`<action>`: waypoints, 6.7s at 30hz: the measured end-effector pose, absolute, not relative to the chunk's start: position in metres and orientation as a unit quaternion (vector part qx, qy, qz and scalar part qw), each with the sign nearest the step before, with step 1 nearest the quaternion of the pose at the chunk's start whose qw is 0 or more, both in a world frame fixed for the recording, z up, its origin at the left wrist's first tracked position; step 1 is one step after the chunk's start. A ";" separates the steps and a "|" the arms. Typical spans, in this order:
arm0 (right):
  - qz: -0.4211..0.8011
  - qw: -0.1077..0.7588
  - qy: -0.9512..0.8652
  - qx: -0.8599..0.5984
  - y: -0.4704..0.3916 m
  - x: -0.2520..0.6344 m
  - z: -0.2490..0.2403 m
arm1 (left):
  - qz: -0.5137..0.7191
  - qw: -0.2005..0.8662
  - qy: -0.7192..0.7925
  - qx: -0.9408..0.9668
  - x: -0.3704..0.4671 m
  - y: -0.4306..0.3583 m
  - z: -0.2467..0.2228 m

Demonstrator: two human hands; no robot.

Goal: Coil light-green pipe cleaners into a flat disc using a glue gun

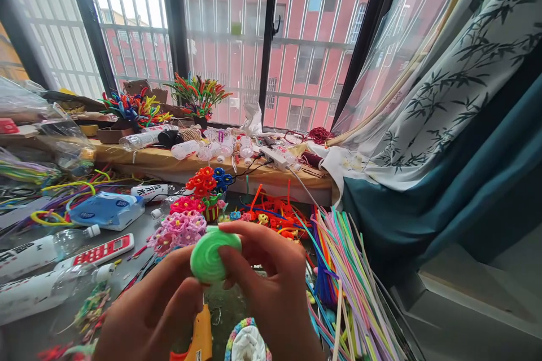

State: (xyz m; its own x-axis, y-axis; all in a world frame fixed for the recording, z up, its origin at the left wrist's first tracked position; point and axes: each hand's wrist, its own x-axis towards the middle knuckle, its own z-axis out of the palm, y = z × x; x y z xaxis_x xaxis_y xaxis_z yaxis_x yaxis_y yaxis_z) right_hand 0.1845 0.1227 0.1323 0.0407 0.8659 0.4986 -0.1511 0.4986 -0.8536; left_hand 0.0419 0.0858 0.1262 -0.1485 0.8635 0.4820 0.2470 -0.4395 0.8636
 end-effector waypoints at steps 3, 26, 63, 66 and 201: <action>0.385 0.646 -0.574 -0.325 0.125 0.180 0.130 | 0.633 0.237 0.483 0.556 0.061 0.094 0.136; 0.223 0.624 -0.679 -0.314 0.134 0.212 0.133 | 0.466 0.103 0.432 0.765 0.037 0.127 0.159; 0.047 0.609 -0.705 -0.360 0.131 0.220 0.135 | 0.528 -0.134 0.333 0.770 0.052 0.140 0.147; 0.002 0.620 -0.690 -0.374 0.132 0.220 0.134 | 0.517 -0.133 0.347 0.771 0.051 0.139 0.144; 0.465 0.620 -0.481 -0.410 0.131 0.216 0.149 | 0.581 0.005 0.320 0.748 0.057 0.153 0.134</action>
State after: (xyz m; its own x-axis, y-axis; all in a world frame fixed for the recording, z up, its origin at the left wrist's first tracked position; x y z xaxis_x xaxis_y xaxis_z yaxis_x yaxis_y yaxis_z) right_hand 0.2159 0.1309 0.1494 0.1053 0.9709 0.2149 -0.1834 0.2314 -0.9554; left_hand 0.0568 0.1532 0.1336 0.1190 0.4852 0.8663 0.4726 -0.7950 0.3804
